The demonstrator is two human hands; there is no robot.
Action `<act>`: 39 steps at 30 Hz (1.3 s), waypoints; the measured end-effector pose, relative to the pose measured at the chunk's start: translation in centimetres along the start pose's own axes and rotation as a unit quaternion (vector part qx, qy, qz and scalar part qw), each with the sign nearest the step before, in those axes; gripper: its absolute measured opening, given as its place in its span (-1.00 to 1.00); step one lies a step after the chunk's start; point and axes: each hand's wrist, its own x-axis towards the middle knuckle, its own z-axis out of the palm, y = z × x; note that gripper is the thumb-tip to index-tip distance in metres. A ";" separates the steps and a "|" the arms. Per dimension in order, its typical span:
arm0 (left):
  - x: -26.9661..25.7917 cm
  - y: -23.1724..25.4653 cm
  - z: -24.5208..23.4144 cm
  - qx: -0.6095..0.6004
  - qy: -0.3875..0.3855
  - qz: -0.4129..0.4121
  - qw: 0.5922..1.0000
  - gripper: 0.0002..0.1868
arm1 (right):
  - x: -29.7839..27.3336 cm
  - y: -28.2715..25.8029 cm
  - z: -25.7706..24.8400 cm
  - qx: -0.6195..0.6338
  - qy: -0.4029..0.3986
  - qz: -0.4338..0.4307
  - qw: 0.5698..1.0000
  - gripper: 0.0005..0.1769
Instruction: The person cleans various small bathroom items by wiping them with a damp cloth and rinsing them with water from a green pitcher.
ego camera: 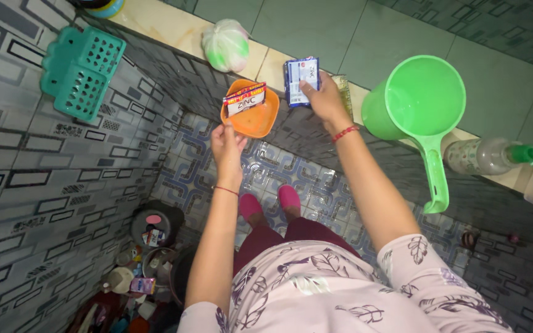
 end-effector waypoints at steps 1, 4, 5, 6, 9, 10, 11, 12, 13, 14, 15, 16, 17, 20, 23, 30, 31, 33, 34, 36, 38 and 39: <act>0.0 0.0 -0.2 0.000 0.000 0.000 1.000 -0.50 | 0.2 0.4 0.3 0.000 0.000 0.000 1.000 -0.60; -0.1 0.1 -0.5 0.001 0.003 -0.007 1.000 -0.50 | 0.8 1.0 0.8 -0.101 0.070 -0.018 0.992 -0.55; -0.1 0.0 -0.5 -0.002 0.006 -0.011 1.000 -0.50 | 1.0 1.1 0.7 -0.174 0.082 -0.004 0.981 -0.54; -0.1 0.0 -0.5 -0.005 0.010 -0.015 1.000 -0.51 | 1.3 1.1 0.7 -0.245 0.093 0.010 0.965 -0.53; -0.2 -0.2 -0.5 -0.004 0.004 -0.014 1.000 -0.52 | 1.7 1.6 0.9 -0.280 0.133 -0.057 0.949 -0.41; -0.2 -0.3 -0.4 -0.004 0.003 -0.014 1.000 -0.52 | 1.6 1.7 0.9 -0.280 0.134 -0.057 0.949 -0.41; -0.2 -0.4 -0.3 -0.008 0.007 -0.020 1.000 -0.51 | 1.4 1.9 0.9 -0.296 0.141 -0.108 0.939 -0.48; -0.2 -0.5 -0.2 -0.013 0.010 -0.026 1.000 -0.51 | 1.3 2.0 0.9 -0.312 0.147 -0.159 0.925 -0.55; -0.3 -0.5 0.0 -0.013 0.010 -0.025 1.000 -0.51 | 1.3 2.0 0.9 -0.312 0.147 -0.159 0.925 -0.55; -0.4 -0.5 0.1 -0.012 0.005 -0.020 1.000 -0.51 | 1.2 2.0 1.0 -0.322 0.166 -0.213 0.907 -0.48; -0.5 -0.4 0.2 -0.012 -0.001 -0.015 1.000 -0.50 | 1.2 1.9 1.0 -0.331 0.185 -0.267 0.886 -0.42; -0.5 -0.3 0.3 -0.012 -0.001 -0.014 1.000 -0.50 | 0.8 1.7 1.1 -0.331 0.185 -0.267 0.886 -0.42; -0.6 -0.2 0.4 -0.008 -0.003 -0.016 1.000 -0.49 | 0.2 1.6 1.0 -0.322 0.167 -0.264 0.893 -0.49; -0.7 0.2 0.9 -0.003 -0.004 -0.019 1.000 -0.49 | -0.4 1.0 0.9 -0.320 0.132 -0.251 0.904 -0.60; -1.0 0.2 1.2 0.000 -0.005 -0.017 1.000 -0.49 | -0.9 0.2 0.7 -0.330 0.117 -0.275 0.896 -0.66; -1.7 0.5 2.0 0.012 -0.026 0.003 1.000 -0.55 | -3.7 -4.6 2.1 -0.307 0.012 -0.372 0.876 -0.63; -1.8 0.6 2.1 0.012 -0.025 0.004 1.000 -0.55 | -4.1 -5.0 2.6 -0.307 0.012 -0.373 0.876 -0.63; -2.1 0.9 2.3 0.055 -0.031 0.020 0.998 -0.59 | -4.7 -5.8 3.4 -0.312 -0.025 -0.390 0.866 -0.50; -2.2 1.1 2.4 0.054 -0.031 0.022 0.998 -0.59 | -4.9 -6.0 3.6 -0.311 -0.026 -0.391 0.866 -0.50; -2.5 1.3 2.6 0.084 -0.037 0.033 0.995 -0.61 | -5.2 -6.3 4.0 -0.339 -0.040 -0.398 0.852 -0.47; -2.7 1.5 2.7 0.090 -0.037 0.040 0.994 -0.62 | -5.5 -6.3 4.4 -0.345 -0.039 -0.395 0.851 -0.52; -2.8 1.6 2.8 0.096 -0.037 0.047 0.994 -0.62 | -5.6 -6.2 4.5 -0.352 -0.038 -0.391 0.850 -0.57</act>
